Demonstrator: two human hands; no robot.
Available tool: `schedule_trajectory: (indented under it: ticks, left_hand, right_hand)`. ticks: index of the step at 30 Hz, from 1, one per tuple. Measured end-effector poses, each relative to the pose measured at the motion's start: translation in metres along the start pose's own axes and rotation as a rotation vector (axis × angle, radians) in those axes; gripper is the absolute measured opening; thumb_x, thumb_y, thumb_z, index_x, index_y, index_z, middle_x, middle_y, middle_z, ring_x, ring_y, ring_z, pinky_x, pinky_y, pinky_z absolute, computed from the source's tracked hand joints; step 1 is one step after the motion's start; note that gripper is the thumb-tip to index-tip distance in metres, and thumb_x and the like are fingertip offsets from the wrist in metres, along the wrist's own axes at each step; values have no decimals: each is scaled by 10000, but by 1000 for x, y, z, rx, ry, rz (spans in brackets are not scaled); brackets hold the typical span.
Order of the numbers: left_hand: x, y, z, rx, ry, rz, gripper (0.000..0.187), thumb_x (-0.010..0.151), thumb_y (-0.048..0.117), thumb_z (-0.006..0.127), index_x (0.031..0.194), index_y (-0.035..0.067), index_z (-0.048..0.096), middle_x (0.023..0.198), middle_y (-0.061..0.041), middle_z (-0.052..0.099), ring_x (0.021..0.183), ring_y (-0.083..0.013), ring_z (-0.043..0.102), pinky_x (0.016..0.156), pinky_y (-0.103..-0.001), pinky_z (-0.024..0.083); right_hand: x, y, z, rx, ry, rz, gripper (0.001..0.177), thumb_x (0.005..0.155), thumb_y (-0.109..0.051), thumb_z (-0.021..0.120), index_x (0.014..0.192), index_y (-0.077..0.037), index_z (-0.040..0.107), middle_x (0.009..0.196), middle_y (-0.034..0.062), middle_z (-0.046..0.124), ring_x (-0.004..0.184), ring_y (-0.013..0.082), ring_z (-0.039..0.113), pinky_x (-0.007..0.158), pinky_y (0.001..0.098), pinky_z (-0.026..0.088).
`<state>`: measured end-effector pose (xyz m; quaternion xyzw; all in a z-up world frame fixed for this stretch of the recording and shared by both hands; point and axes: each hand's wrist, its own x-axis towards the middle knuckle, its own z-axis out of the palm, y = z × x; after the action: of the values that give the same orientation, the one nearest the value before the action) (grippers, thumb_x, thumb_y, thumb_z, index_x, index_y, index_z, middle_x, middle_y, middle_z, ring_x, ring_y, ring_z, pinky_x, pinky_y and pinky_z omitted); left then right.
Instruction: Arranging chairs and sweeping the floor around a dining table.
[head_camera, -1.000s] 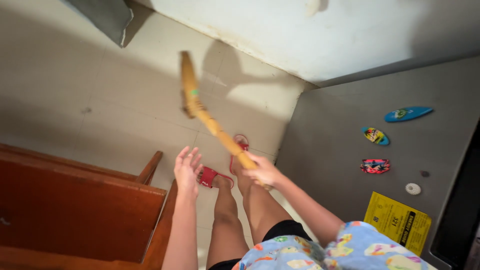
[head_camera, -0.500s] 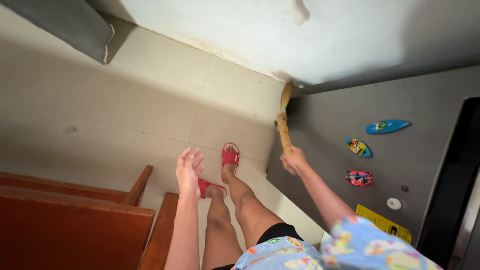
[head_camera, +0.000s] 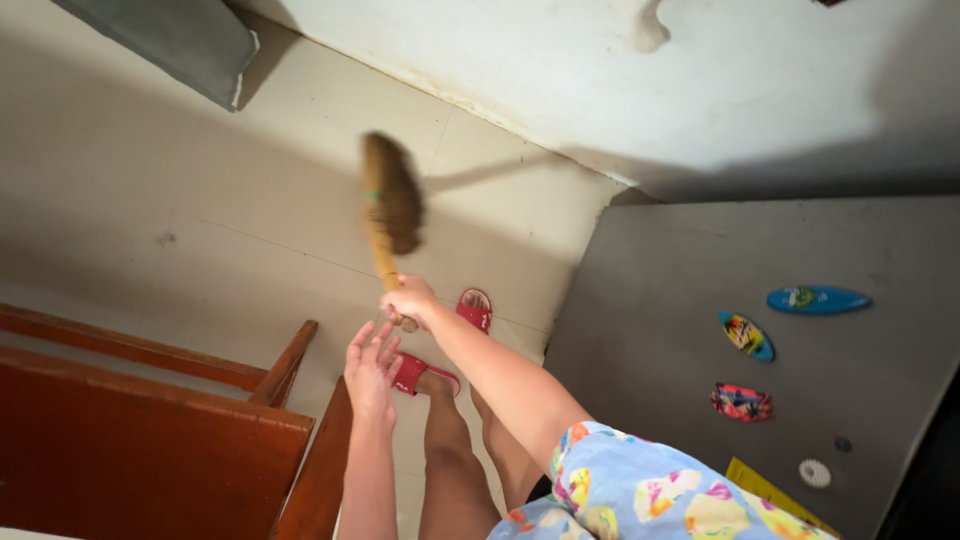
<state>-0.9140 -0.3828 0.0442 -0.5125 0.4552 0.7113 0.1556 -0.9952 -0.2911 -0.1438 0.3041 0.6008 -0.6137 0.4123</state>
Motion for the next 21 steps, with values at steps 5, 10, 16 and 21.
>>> schedule_trajectory:
  ticks: [5,10,16,21]
  left_hand:
    - [1,5,4,-18,27,10,439,1018,238,471,1445,139,460,1428,-77,619,1252,-217,602,987,-368,460]
    - [-3,9,38,-4,-23,39,432,1025,242,457,1446,144,457,1424,-64,616,1268,-207,598,1011,-371,456]
    - [-9,5,83,-3,-109,72,426,1017,210,471,1437,139,472,1395,-61,644,1241,-208,615,989,-376,467]
    - [-1,-1,105,3,-174,53,416,1013,220,480,1422,147,495,1386,-54,653,1195,-183,632,965,-362,477]
  right_hand:
    - [-63,-67,-4,150,-298,88,459,832,55,654,1264,-73,570,659,24,533,488,104,498,432,274,437]
    - [-158,-93,-70,57,-292,7,653,849,35,598,1479,-119,523,671,15,558,483,92,504,416,257,406]
    - [-263,-75,-162,204,-137,20,744,863,54,641,1547,-167,451,708,1,473,509,55,459,427,226,382]
    - [-292,-56,-219,365,229,90,632,851,92,615,1438,-110,498,783,24,531,546,75,471,409,218,384]
